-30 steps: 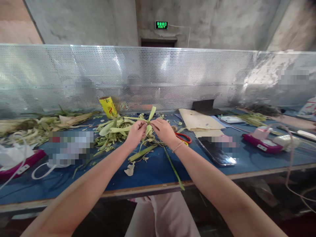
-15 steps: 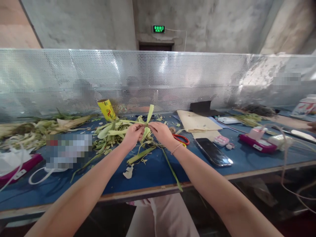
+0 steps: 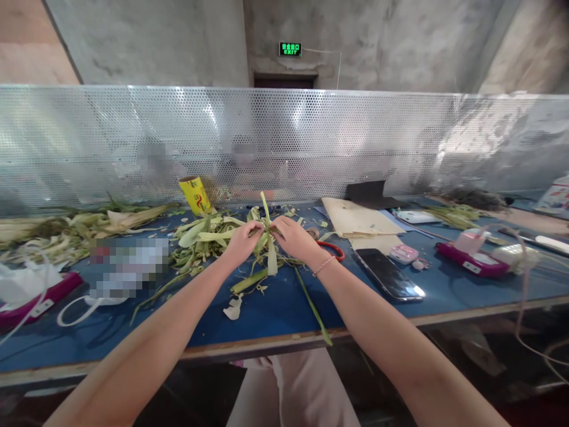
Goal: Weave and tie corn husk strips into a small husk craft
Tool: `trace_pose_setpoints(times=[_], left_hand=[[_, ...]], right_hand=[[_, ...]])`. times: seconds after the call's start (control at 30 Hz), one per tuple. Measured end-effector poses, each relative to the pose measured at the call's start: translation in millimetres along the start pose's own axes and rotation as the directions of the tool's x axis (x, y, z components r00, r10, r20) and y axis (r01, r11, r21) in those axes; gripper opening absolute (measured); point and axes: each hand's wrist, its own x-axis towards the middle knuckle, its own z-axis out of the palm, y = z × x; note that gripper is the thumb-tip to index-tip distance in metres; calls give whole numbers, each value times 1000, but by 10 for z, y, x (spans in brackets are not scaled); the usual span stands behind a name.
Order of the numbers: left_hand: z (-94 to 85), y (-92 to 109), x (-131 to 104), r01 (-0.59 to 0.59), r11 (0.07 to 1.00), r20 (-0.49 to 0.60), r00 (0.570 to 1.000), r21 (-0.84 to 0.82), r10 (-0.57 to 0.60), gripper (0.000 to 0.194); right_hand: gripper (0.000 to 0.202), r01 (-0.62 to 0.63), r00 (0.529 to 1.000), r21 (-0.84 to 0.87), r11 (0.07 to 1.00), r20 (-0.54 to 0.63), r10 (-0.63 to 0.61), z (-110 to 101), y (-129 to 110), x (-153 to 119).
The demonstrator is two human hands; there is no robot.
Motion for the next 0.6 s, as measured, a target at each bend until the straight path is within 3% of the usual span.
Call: trace_pose_setpoints(times=[0.1,0.2,0.33,0.6], left_hand=[[53,33,-43,85,986,42,996,-144,-79,11],[113,28,-75,242,904,121,970,-351,-212,21],[125,39,-79,352,835,161,936,-424,-313,29],[-9,67,-47,383,795,292,918,-471,-269,29]], right_hand=[[14,-58,997,-13,998,60,58,54,4,-11],[16,-97,991,-26,995,92,99,97,13,-23],[17,-84,987,-76,994,134,93,83,-11,-23],[19,-80,992,43,996,104,75,-72,-69,-7]])
